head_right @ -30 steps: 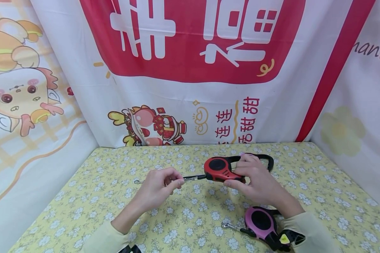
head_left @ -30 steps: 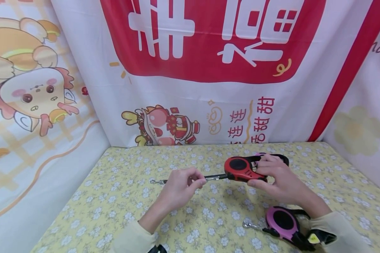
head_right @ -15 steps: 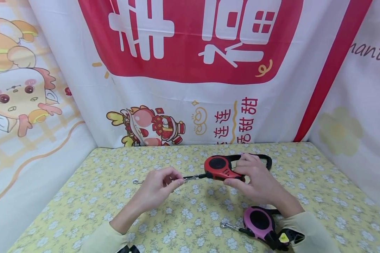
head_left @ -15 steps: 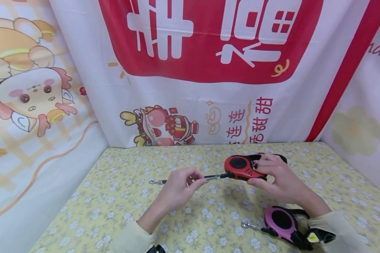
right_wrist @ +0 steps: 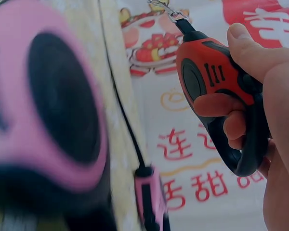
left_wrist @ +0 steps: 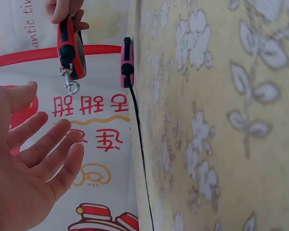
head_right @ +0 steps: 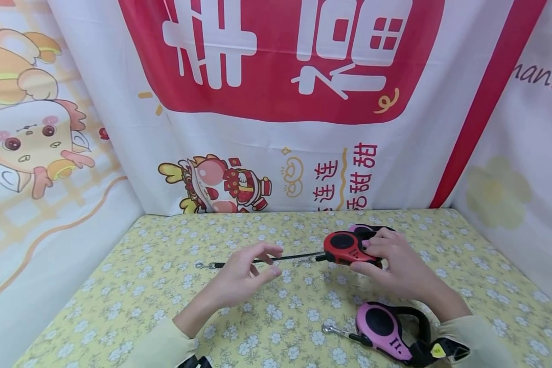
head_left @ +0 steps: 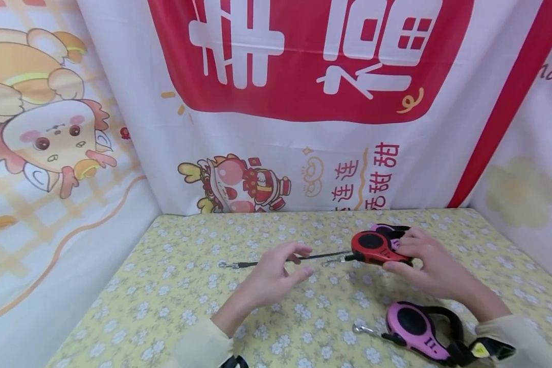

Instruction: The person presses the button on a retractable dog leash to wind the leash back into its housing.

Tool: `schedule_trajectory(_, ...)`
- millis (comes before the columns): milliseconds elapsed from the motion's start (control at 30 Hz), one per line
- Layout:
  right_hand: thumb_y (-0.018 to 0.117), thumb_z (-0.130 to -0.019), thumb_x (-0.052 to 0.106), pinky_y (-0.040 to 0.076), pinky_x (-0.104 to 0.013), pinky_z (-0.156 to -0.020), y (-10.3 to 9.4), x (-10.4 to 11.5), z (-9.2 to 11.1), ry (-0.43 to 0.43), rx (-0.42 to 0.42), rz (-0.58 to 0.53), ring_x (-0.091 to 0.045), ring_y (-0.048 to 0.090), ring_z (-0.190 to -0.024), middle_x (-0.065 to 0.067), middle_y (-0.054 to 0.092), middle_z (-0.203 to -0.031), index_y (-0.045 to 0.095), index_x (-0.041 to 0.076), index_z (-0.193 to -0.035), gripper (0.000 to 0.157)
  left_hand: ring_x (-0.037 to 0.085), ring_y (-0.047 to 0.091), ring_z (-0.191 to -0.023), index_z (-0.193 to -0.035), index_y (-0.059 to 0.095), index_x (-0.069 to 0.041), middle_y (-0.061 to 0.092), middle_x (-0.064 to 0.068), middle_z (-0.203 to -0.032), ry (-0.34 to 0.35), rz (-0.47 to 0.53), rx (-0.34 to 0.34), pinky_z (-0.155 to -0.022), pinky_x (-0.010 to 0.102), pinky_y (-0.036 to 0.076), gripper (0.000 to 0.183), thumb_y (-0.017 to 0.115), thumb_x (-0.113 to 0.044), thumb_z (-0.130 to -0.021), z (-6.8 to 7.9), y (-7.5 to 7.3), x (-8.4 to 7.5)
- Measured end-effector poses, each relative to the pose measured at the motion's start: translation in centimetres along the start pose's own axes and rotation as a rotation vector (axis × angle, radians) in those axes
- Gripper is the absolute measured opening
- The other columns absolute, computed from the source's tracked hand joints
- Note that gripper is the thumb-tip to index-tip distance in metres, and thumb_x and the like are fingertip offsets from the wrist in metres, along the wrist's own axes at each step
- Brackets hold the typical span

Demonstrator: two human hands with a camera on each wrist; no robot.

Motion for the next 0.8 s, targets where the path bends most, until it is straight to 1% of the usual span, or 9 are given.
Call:
schedule_trajectory(67, 0.087, -0.088, 0.032, 0.041, -0.026, -0.071, -0.1, -0.5, 0.7, 0.013, 0.017, 0.021, 0.001, 0.047, -0.089, 0.016, 0.066, -0.095, 0.070, 0.037, -0.078, 0.020, 0.017, 0.061, -0.125, -0.146, 0.059, -0.026, 0.064, -0.008, -0.142, -0.016, 0.011, 0.036, -0.091, 0.027, 0.056, 0.044, 0.066, -0.039, -0.105, -0.3, 0.5, 0.1)
schedule_trajectory(133, 0.087, -0.088, 0.032, 0.037, -0.026, -0.069, -0.2, -1.1, 1.3, 0.012, 0.022, 0.028, 0.000, 0.045, -0.084, 0.018, 0.061, -0.084, 0.062, 0.041, -0.072, 0.031, 0.020, 0.060, -0.129, -0.149, 0.056, -0.027, 0.063, -0.007, -0.145, -0.030, 0.024, 0.070, -0.096, 0.030, 0.056, 0.048, 0.065, -0.042, -0.105, -0.6, 1.0, 0.2)
schedule_trajectory(200, 0.088, -0.088, 0.031, 0.035, -0.025, -0.068, -0.2, -1.7, 2.0, 0.009, 0.022, 0.031, -0.001, 0.042, -0.079, 0.018, 0.054, -0.074, 0.055, 0.041, -0.067, 0.040, 0.023, 0.059, -0.133, -0.152, 0.052, -0.028, 0.061, -0.006, -0.148, -0.039, 0.025, 0.099, -0.099, 0.034, 0.056, 0.051, 0.065, -0.043, -0.105, -1.0, 1.6, 0.1)
schedule_trajectory(267, 0.088, -0.087, 0.029, 0.029, -0.023, -0.067, -0.1, -2.3, 2.7, -0.005, 0.022, 0.027, -0.002, 0.036, -0.074, 0.016, 0.043, -0.066, 0.048, 0.039, -0.064, 0.047, 0.026, 0.059, -0.135, -0.155, 0.050, -0.029, 0.059, -0.005, -0.151, -0.034, 0.030, 0.125, -0.101, 0.035, 0.057, 0.054, 0.065, -0.043, -0.105, -1.3, 2.2, 0.0)
schedule_trajectory(300, 0.088, -0.088, 0.028, 0.027, -0.023, -0.067, -0.1, -2.5, 3.0, -0.007, 0.028, 0.023, -0.002, 0.034, -0.071, 0.015, 0.037, -0.063, 0.045, 0.038, -0.063, 0.050, 0.026, 0.058, -0.136, -0.155, 0.049, -0.029, 0.059, -0.005, -0.152, -0.032, 0.029, 0.138, -0.102, 0.037, 0.057, 0.055, 0.065, -0.043, -0.105, -1.5, 2.5, 0.0)
schedule_trajectory(333, 0.088, -0.088, 0.028, 0.026, -0.023, -0.066, 0.0, -2.8, 3.3, -0.008, 0.034, 0.022, -0.001, 0.033, -0.071, 0.015, 0.036, -0.064, 0.043, 0.037, -0.063, 0.052, 0.026, 0.058, -0.136, -0.156, 0.048, -0.029, 0.058, -0.004, -0.153, -0.027, 0.020, 0.151, -0.103, 0.038, 0.057, 0.056, 0.064, -0.044, -0.105, -1.7, 2.8, -0.1)
schedule_trajectory(500, 0.086, -0.089, 0.032, 0.027, -0.022, -0.067, 0.3, -4.0, 4.6, 0.013, 0.079, 0.033, 0.001, 0.035, -0.071, 0.021, 0.037, -0.066, 0.046, 0.039, -0.065, 0.048, 0.023, 0.059, -0.136, -0.158, 0.046, -0.029, 0.058, 0.000, -0.154, -0.024, 0.003, 0.194, -0.108, 0.041, 0.055, 0.058, 0.064, -0.047, -0.105, -2.6, 4.0, -0.5)
schedule_trajectory(633, 0.087, -0.088, 0.038, 0.029, -0.022, -0.068, 0.5, -5.0, 5.4, 0.039, 0.118, 0.072, 0.002, 0.037, -0.075, 0.024, 0.040, -0.070, 0.051, 0.042, -0.066, 0.042, 0.019, 0.060, -0.133, -0.156, 0.048, -0.028, 0.059, -0.001, -0.153, -0.027, -0.004, 0.222, -0.106, 0.035, 0.054, 0.057, 0.064, -0.048, -0.105, -3.2, 4.9, -0.9)
schedule_trajectory(800, 0.086, -0.086, 0.050, 0.032, -0.023, -0.071, 0.7, -6.4, 6.2, 0.134, 0.210, 0.099, 0.001, 0.038, -0.082, 0.019, 0.046, -0.079, 0.056, 0.040, -0.067, 0.037, 0.016, 0.062, -0.131, -0.156, 0.048, -0.028, 0.058, -0.002, -0.155, -0.016, -0.032, 0.277, -0.102, 0.026, 0.052, 0.058, 0.064, -0.049, -0.105, -3.7, 6.0, -1.3)
Point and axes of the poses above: each hand's wrist, its own z-axis away from the middle knuckle, its own y-axis out of the palm, x = y × z, the point moved 3 cm from there along -z, towards the middle knuckle
